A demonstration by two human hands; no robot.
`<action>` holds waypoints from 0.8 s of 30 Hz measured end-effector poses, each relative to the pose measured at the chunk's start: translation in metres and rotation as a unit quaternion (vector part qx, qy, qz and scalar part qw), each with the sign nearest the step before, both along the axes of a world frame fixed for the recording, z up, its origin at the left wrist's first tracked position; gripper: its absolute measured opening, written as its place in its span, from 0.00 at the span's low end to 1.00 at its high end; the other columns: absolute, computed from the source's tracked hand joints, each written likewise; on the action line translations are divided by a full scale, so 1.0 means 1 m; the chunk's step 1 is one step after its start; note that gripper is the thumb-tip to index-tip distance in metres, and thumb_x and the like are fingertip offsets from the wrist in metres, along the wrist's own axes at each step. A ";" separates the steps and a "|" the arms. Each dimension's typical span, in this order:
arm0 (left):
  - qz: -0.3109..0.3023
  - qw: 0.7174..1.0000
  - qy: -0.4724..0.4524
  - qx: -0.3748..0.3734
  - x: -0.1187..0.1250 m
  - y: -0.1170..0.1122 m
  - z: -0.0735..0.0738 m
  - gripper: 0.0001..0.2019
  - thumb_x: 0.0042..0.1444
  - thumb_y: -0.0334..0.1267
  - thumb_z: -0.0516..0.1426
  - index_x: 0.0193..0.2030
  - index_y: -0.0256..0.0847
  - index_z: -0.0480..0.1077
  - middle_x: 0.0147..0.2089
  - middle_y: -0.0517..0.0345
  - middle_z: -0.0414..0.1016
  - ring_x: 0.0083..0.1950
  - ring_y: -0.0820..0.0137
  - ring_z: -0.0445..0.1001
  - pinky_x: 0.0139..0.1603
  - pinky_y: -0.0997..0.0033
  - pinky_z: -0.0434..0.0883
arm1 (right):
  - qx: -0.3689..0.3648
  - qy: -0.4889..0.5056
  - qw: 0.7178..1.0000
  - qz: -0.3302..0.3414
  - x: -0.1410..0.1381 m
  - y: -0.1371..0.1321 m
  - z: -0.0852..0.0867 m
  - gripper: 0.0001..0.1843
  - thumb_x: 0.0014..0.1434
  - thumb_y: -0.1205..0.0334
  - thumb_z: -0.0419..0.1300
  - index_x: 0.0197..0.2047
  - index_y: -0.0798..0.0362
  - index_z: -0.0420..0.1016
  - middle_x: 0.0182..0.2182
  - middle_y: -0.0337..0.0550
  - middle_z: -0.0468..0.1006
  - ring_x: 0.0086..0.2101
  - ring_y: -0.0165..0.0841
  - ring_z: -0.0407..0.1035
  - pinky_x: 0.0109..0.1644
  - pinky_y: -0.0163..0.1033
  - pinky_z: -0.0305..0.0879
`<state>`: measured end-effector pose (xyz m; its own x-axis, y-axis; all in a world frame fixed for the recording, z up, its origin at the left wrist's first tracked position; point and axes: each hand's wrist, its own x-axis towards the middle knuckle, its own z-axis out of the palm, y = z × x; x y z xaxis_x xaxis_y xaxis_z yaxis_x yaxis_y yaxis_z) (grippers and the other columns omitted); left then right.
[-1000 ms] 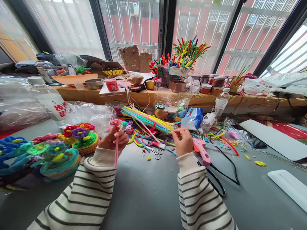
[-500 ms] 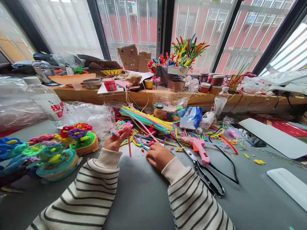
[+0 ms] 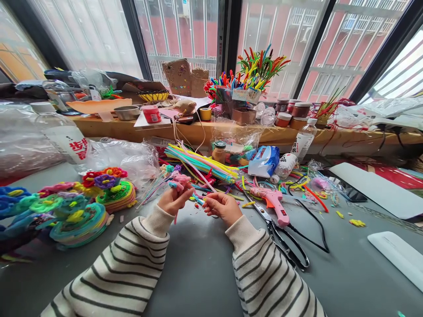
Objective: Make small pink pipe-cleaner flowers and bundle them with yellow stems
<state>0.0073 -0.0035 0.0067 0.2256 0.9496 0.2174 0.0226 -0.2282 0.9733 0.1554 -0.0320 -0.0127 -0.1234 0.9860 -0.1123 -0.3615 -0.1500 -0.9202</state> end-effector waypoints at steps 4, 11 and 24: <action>-0.036 0.997 0.060 0.012 0.001 0.000 -0.004 0.14 0.39 0.43 0.57 0.20 0.37 0.56 0.16 0.69 0.48 0.18 0.82 0.49 0.16 0.77 0.49 | -0.020 0.025 0.999 0.011 0.000 0.000 0.001 0.13 0.36 0.59 0.65 0.25 0.58 0.71 0.17 0.37 0.73 0.17 0.21 0.65 0.20 0.26 0.61; -0.142 0.984 0.062 -0.087 0.005 0.001 -0.007 0.17 0.35 0.45 0.59 0.28 0.34 0.61 0.24 0.58 0.65 0.24 0.74 0.65 0.20 0.74 0.62 | 0.012 -0.007 1.000 0.014 -0.003 0.002 -0.002 0.12 0.38 0.58 0.64 0.24 0.58 0.71 0.17 0.37 0.72 0.15 0.20 0.62 0.18 0.26 0.57; -0.103 0.983 -0.016 -0.151 0.002 0.005 -0.010 0.12 0.31 0.37 0.63 0.23 0.30 0.69 0.21 0.57 0.70 0.26 0.73 0.69 0.33 0.70 0.69 | 0.184 -0.268 0.928 -0.183 0.002 -0.003 0.001 0.12 0.45 0.59 0.59 0.34 0.54 0.71 0.32 0.44 0.72 0.31 0.31 0.66 0.28 0.33 0.64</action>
